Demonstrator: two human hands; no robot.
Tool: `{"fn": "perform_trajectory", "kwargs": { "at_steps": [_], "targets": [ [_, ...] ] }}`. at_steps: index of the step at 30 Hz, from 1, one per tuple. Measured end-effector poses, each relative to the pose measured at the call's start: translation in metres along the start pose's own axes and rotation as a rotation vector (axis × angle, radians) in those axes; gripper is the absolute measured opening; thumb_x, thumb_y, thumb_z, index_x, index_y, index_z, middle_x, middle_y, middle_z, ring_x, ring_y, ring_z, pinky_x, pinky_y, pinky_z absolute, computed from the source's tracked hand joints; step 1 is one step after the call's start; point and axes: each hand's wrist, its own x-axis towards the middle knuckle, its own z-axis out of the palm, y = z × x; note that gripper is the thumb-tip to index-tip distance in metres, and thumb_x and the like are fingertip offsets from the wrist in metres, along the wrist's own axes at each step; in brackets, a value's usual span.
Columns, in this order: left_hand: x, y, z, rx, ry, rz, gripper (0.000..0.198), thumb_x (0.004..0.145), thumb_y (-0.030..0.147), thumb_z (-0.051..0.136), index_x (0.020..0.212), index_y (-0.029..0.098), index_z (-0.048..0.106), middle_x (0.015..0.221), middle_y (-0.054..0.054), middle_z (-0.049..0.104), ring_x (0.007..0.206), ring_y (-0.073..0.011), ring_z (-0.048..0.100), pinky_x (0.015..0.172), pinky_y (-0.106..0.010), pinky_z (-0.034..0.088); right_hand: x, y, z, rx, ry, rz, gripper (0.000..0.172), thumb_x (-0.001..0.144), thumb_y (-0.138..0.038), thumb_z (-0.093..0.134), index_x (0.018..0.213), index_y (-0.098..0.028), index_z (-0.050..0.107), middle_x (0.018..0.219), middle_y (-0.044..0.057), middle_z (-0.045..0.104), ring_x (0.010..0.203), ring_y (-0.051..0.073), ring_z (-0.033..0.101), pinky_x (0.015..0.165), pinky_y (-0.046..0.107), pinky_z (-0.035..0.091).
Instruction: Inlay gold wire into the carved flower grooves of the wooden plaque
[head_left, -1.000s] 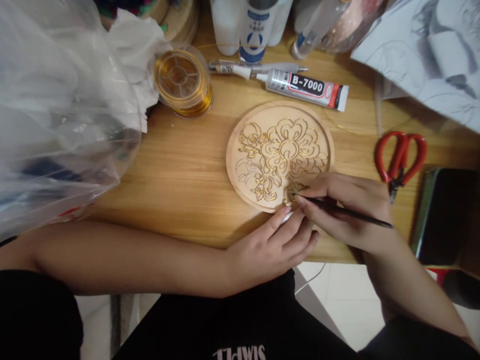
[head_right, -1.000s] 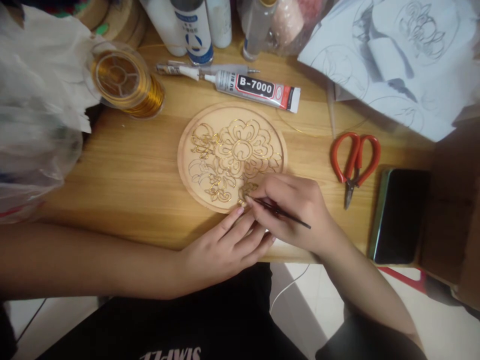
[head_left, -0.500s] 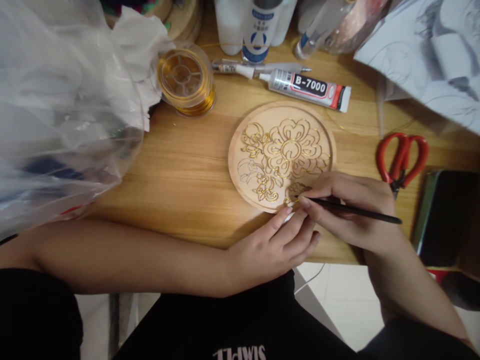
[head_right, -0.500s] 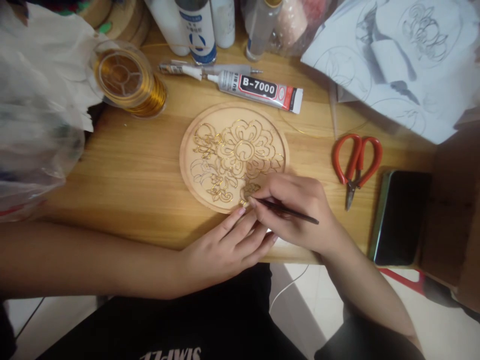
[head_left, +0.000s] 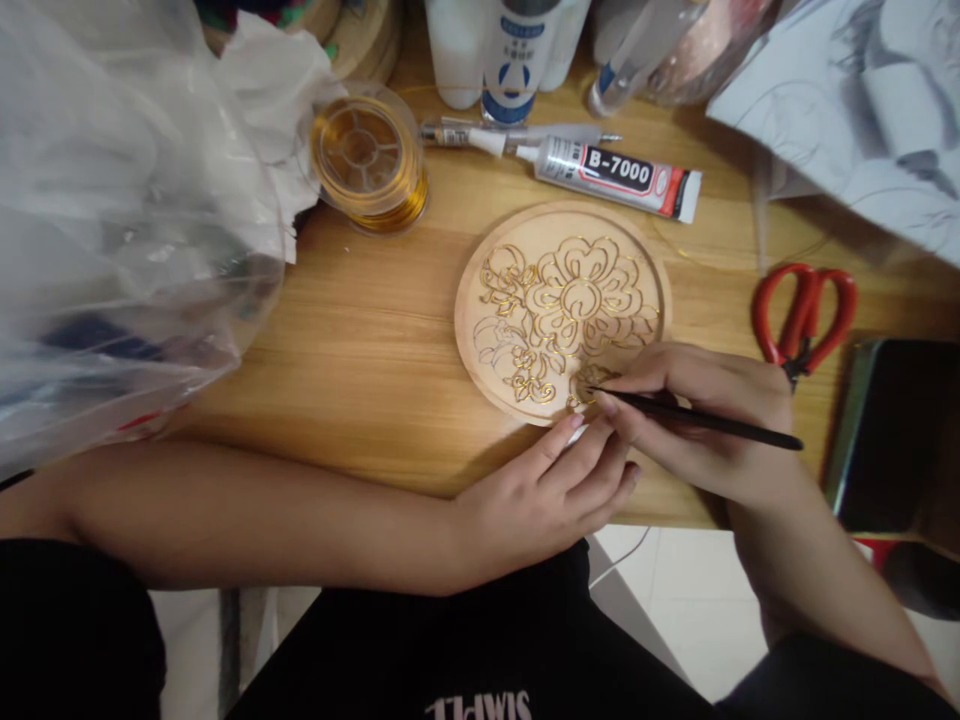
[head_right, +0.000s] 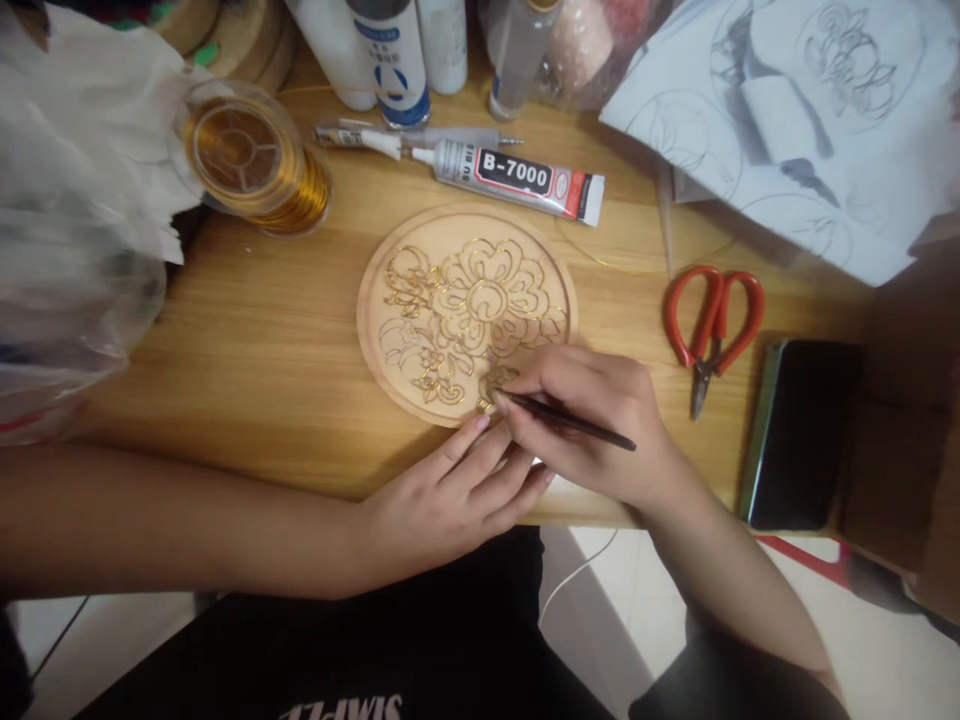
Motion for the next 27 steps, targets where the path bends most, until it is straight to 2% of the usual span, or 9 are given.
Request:
{"fn": "perform_trajectory", "kwargs": {
  "at_steps": [7,14,27],
  "targets": [
    [-0.0010,0.0007,0.0014,-0.016,0.010,-0.001,0.038,0.098,0.029,0.042,0.132,0.014,0.051,0.135,-0.010,0.055,0.126,-0.0253,0.051,0.111,-0.042,0.039,-0.0021,0.0000,0.0014,-0.068,-0.013,-0.047,0.008,0.080,-0.014,0.068,0.081,-0.016,0.061,0.063,0.000,0.061,0.058,0.009,0.056,0.051,0.023,0.043],
    [0.0000,0.0000,0.0012,-0.007,0.007,-0.004,0.039,0.098,0.029,0.041,0.133,0.014,0.050,0.139,-0.011,0.051,0.127,-0.0253,0.051,0.111,-0.042,0.039,-0.0014,-0.0001,0.0000,-0.059,0.001,-0.054,0.008,0.079,-0.013,0.068,0.080,-0.015,0.061,0.063,-0.001,0.060,0.055,0.007,0.052,0.050,0.019,0.042],
    [-0.0004,0.0005,0.0006,-0.024,0.016,-0.005,0.038,0.098,0.028,0.041,0.132,0.015,0.053,0.134,-0.008,0.056,0.125,-0.0245,0.053,0.111,-0.042,0.039,-0.0014,-0.0007,0.0004,-0.119,-0.015,-0.084,0.009,0.080,-0.012,0.067,0.082,-0.016,0.059,0.062,-0.002,0.058,0.054,0.007,0.052,0.050,0.021,0.042]
  ]
}}
